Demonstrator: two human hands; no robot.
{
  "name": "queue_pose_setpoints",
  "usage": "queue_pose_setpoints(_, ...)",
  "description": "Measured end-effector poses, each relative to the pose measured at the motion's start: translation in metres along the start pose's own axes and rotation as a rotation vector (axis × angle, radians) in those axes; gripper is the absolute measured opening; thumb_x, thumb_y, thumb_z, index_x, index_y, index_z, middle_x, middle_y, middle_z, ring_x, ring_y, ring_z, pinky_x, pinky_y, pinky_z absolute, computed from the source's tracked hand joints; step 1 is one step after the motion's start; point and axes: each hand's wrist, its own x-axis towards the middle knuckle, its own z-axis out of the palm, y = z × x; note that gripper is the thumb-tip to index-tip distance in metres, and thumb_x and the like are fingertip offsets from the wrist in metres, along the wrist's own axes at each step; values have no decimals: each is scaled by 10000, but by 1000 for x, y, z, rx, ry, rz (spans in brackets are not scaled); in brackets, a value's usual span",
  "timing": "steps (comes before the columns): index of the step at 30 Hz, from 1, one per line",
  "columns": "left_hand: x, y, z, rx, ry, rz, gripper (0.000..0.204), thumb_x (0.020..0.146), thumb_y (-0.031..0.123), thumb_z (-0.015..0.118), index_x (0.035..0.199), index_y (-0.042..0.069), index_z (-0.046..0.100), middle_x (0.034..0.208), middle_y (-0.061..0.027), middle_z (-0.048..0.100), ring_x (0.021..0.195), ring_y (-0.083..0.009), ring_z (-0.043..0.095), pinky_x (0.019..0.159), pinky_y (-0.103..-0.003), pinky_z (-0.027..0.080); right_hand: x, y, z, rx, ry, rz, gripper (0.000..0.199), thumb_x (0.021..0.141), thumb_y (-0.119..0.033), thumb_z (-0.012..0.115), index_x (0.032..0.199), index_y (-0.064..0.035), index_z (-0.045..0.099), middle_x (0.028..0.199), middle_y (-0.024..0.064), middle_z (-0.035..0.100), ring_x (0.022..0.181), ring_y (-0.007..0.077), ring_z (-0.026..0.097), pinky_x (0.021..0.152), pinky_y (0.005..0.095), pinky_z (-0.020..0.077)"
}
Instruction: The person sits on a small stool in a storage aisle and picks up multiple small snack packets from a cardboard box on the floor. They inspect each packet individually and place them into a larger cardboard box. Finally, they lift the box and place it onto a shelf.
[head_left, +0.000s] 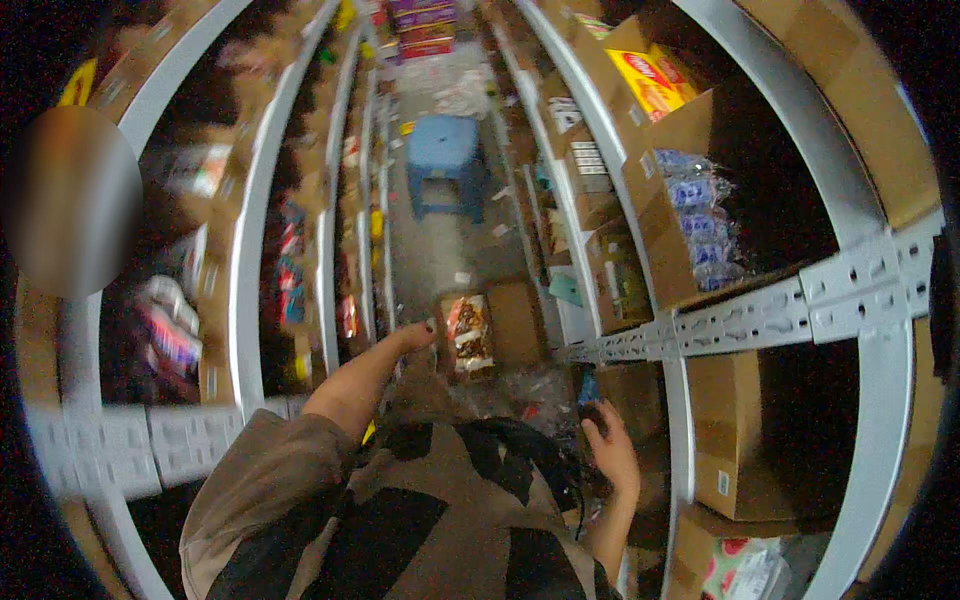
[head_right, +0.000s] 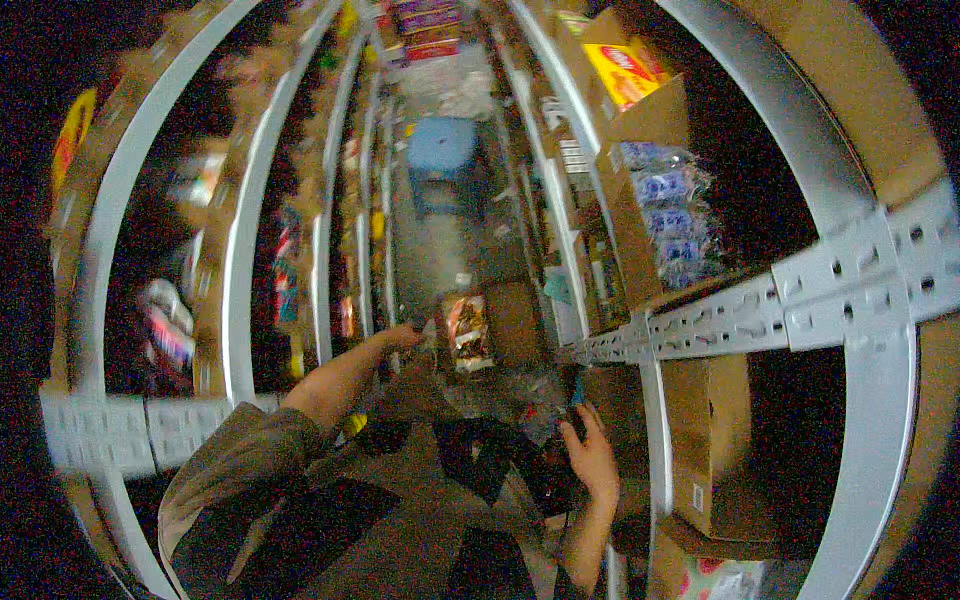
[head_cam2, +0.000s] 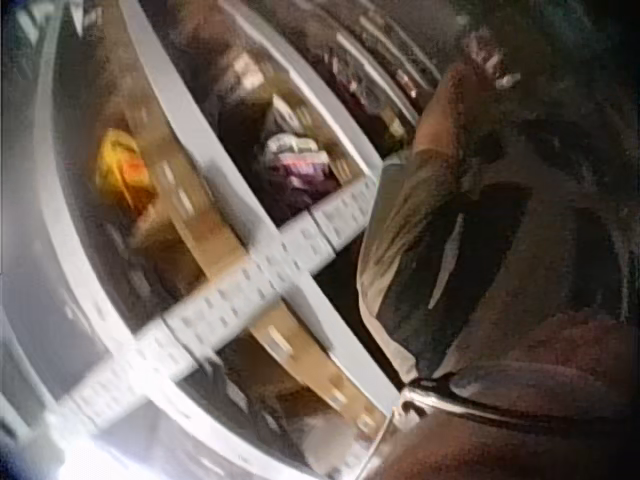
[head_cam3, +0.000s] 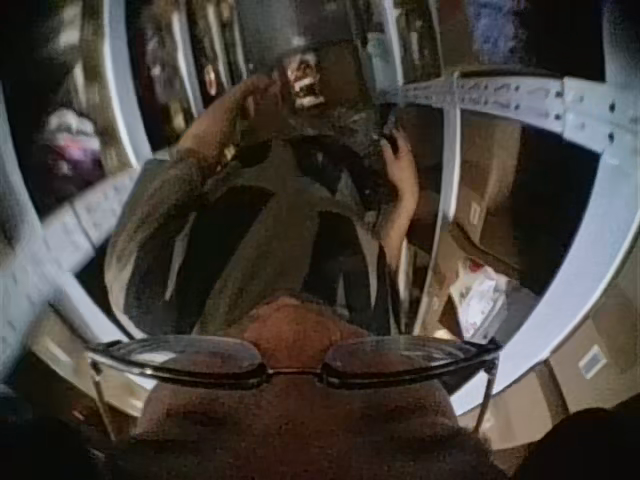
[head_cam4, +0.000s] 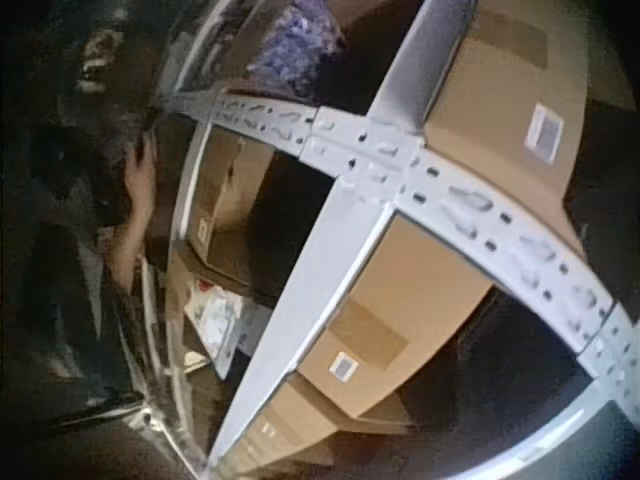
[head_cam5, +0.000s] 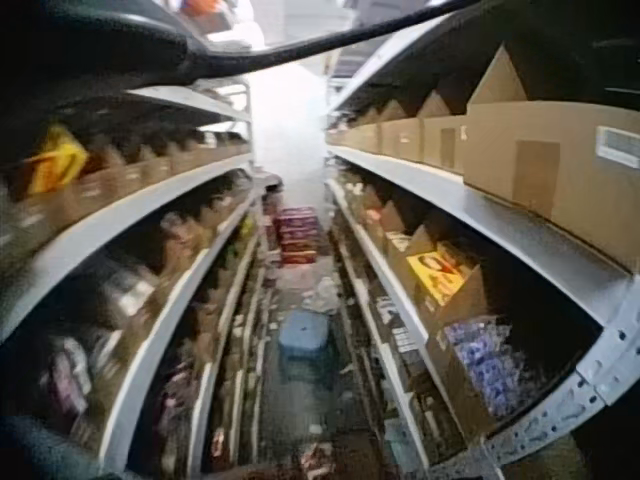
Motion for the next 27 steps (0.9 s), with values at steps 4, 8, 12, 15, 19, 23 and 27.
queue_pose_setpoints(4, 58, -41, -77, 372, -335, 156, 393, 983, 339, 531, 1152, 5, 649, 1022, -193, 686, 853, -350, 667, 754, -473, 529, 8, -37, 24, 41, 87, 140, 578, 992, -360, 604, 1441, -14, 487, 1529, 227, 435, 1432, 359, 402, 1159, 410, 340)
queue_pose_setpoints(8, 77, 16, -126, 355, -281, 115, 552, 983, 422, 526, 1325, -5, 602, 1304, -261, 618, 1135, -410, 626, 985, -493, 492, -17, -83, 47, -71, 265, 430, 581, 996, -387, 585, 1441, -26, 493, 1535, 228, 426, 1424, 368, 410, 1140, 413, 360)
queue_pose_setpoints(12, 126, -11, -184, 1163, -386, 620, 619, 963, 453, 536, 1393, 7, 547, 1384, -304, 545, 1226, -423, 574, 1025, -479, 469, -19, -112, 72, -71, 334, 408, 614, 982, -430, 589, 1431, -21, 503, 1542, 246, 404, 1433, 396, 383, 1154, 436, 343)
queue_pose_setpoints(15, 116, 11, -190, 612, -234, 310, 726, 951, 479, 541, 1490, 7, 422, 1452, -324, 472, 1312, -425, 513, 1075, -465, 432, -17, -120, 81, -24, 365, 469, 633, 978, -459, 590, 1414, -6, 518, 1555, 257, 377, 1439, 399, 373, 1155, 438, 342)
queue_pose_setpoints(19, 40, 96, -196, 387, -207, 338, 812, 944, 492, 556, 1543, 4, 309, 1488, -302, 446, 1358, -420, 472, 1109, -445, 402, -20, -68, 109, 37, 425, 435, 660, 977, -477, 590, 1429, -4, 502, 1577, 254, 340, 1443, 394, 367, 1153, 431, 347)
queue_pose_setpoints(23, -63, 174, -208, 538, -246, 393, 845, 936, 527, 566, 1550, 12, 300, 1492, -295, 445, 1371, -415, 459, 1118, -434, 395, -35, -52, 120, 114, 440, 448, 698, 959, -487, 611, 1454, -16, 471, 1582, 264, 318, 1447, 407, 351, 1152, 439, 352)
queue_pose_setpoints(27, -40, 173, -195, 585, -304, 483, 864, 931, 549, 574, 1560, 29, 289, 1501, -285, 438, 1356, -417, 475, 1115, -428, 401, -41, -36, 135, 132, 536, 494, 722, 932, -522, 629, 1466, -64, 469, 1565, 281, 337, 1427, 439, 364, 1146, 479, 362)
